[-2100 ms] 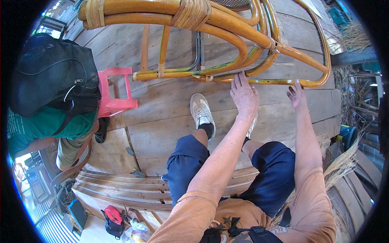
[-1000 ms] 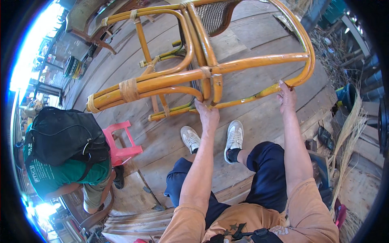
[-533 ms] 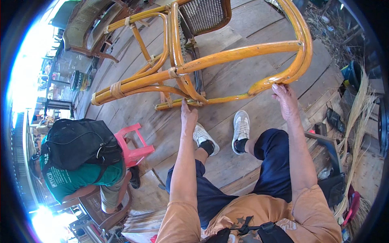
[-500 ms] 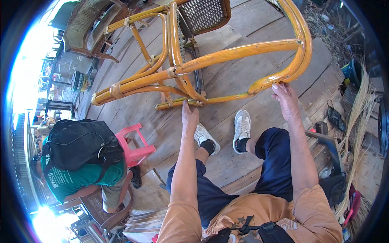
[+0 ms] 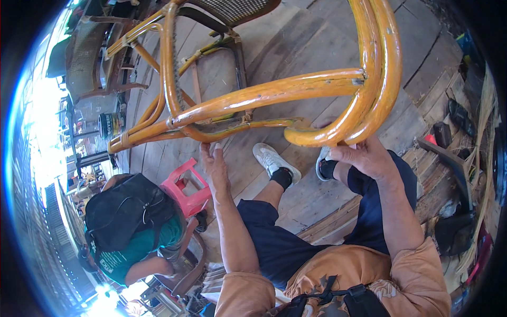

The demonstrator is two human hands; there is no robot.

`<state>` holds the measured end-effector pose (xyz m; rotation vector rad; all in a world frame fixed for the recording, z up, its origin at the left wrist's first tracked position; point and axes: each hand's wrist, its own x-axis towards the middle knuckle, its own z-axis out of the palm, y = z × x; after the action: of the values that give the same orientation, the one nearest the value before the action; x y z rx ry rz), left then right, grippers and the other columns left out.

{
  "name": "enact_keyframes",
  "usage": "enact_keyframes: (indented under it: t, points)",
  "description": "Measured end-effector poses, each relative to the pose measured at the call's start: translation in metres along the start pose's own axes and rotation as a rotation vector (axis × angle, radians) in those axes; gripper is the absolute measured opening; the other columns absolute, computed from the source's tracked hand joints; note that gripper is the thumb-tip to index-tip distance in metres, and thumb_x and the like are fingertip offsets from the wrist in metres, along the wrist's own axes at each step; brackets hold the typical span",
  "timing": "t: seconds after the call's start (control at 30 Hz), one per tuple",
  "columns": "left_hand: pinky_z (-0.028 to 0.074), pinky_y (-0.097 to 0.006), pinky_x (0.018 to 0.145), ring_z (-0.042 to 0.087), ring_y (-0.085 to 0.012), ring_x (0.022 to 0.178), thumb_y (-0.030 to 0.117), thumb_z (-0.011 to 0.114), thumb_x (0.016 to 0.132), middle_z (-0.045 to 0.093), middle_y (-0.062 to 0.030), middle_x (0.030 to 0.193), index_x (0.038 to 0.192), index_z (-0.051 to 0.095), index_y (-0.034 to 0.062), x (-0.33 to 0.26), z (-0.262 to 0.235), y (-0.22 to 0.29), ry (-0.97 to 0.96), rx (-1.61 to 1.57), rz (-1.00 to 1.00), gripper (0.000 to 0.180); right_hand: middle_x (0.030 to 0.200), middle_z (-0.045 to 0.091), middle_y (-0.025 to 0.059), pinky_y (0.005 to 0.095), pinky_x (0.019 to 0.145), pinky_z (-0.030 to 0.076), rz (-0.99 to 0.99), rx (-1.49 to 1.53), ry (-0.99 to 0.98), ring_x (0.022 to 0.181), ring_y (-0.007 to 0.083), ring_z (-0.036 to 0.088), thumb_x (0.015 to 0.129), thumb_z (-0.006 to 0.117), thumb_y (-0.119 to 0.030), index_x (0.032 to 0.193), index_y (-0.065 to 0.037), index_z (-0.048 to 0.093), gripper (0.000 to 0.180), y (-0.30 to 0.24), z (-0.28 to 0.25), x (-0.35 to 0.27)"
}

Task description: Repairing a rattan chair frame using rattan strips and a metal pick tool.

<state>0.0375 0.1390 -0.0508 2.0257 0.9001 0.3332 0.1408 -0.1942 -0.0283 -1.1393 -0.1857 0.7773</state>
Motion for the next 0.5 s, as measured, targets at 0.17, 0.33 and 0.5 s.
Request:
enact_keyframes:
  t: [0.17, 0.33, 0.5]
  points:
    - [0.04, -0.025, 0.071, 0.052, -0.0143, 0.087, 0.019, 0.05, 0.084, 0.055, -0.0132, 0.113, 0.123, 0.044, -0.0011, 0.016, 0.007, -0.005, 0.012, 0.18, 0.02, 0.044, 0.117, 0.053, 0.0106, 0.0328, 0.091, 0.04, 0.011, 0.003, -0.018, 0.107, 0.018, 0.05, 0.074, 0.069, -0.012, 0.106, -0.002, 0.058, 0.036, -0.006, -0.004, 0.0]
    - [0.043, -0.029, 0.061, 0.055, -0.0163, 0.064, 0.024, 0.052, 0.086, 0.063, -0.0113, 0.084, 0.106, 0.054, -0.0028, 0.022, 0.005, -0.005, 0.118, 0.38, 0.036, 0.033, 0.12, 0.049, 0.0134, 0.0343, 0.094, 0.038, -0.136, 0.214, 0.008, 0.109, 0.0217, 0.049, 0.073, 0.069, -0.013, 0.119, 0.0, 0.046, 0.053, -0.015, 0.0, 0.0]
    - [0.045, -0.034, 0.071, 0.061, -0.0286, 0.078, 0.021, 0.053, 0.086, 0.063, -0.0196, 0.085, 0.099, 0.054, -0.0039, 0.02, 0.013, 0.009, 0.131, 0.403, 0.013, 0.027, 0.116, 0.052, 0.0169, 0.036, 0.093, 0.04, -0.398, 0.146, 0.238, 0.106, 0.0229, 0.053, 0.079, 0.063, -0.031, 0.123, 0.003, 0.039, 0.06, -0.023, -0.009, -0.003]
